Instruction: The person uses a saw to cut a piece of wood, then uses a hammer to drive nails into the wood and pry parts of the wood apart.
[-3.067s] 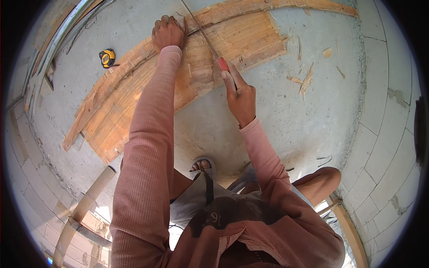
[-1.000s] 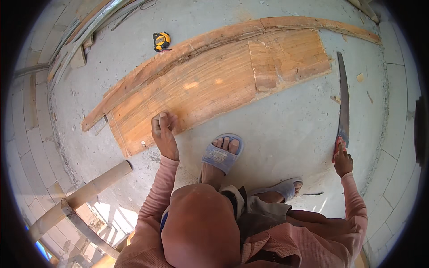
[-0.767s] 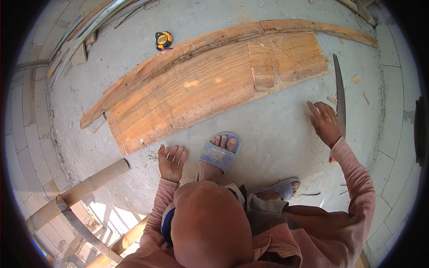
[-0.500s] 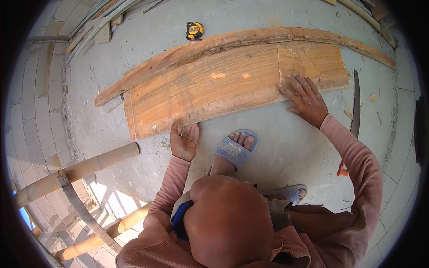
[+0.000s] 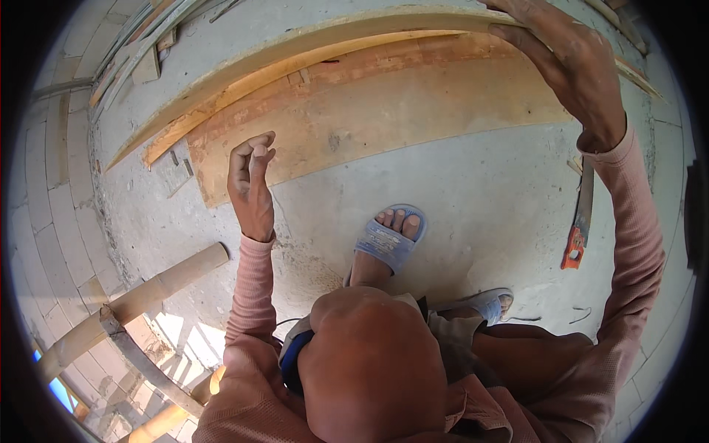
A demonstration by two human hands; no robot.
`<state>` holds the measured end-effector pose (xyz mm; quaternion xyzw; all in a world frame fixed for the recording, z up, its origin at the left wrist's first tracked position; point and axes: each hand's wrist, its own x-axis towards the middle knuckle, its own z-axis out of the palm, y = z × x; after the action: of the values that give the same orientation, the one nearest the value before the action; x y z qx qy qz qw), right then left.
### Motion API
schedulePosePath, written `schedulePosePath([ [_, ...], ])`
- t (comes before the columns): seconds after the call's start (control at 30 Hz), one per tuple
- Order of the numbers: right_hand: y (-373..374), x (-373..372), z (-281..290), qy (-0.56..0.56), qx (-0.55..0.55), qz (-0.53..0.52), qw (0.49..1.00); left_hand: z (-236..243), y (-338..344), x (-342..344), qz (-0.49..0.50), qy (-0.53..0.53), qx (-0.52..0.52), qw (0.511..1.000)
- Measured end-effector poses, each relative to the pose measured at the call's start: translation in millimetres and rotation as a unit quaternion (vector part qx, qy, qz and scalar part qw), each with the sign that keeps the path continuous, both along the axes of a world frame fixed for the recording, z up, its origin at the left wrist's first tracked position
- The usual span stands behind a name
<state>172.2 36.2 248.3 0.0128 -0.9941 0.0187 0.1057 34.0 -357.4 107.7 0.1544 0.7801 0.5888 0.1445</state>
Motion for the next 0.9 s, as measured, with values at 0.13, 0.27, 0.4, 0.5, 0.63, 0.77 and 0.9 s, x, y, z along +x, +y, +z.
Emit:
schedulePosePath([
  [0.13,30,18,1,0.238,0.018,0.008,0.971,-21,7,-25,-0.073,0.163,-0.199,0.963],
  [0.27,89,116,34,0.041,0.161,-0.101,0.981,-60,57,-95,-0.149,0.425,-0.297,0.842],
  [0.4,79,192,13,0.016,0.109,-0.245,0.963,-94,99,-145,-0.213,0.502,-0.352,0.76],
  [0.5,65,252,-1,0.034,-0.002,-0.388,0.921,-103,120,-164,-0.246,0.491,-0.421,0.722],
  [0.63,35,295,7,0.108,-0.141,-0.533,0.827,-105,125,-183,-0.26,0.441,-0.441,0.737],
  [0.77,15,315,10,0.166,-0.177,-0.61,0.754,-79,112,-157,-0.303,0.428,-0.413,0.744],
  [0.9,5,330,5,0.202,-0.199,-0.626,0.727,-26,98,-100,-0.418,0.398,-0.377,0.725],
])
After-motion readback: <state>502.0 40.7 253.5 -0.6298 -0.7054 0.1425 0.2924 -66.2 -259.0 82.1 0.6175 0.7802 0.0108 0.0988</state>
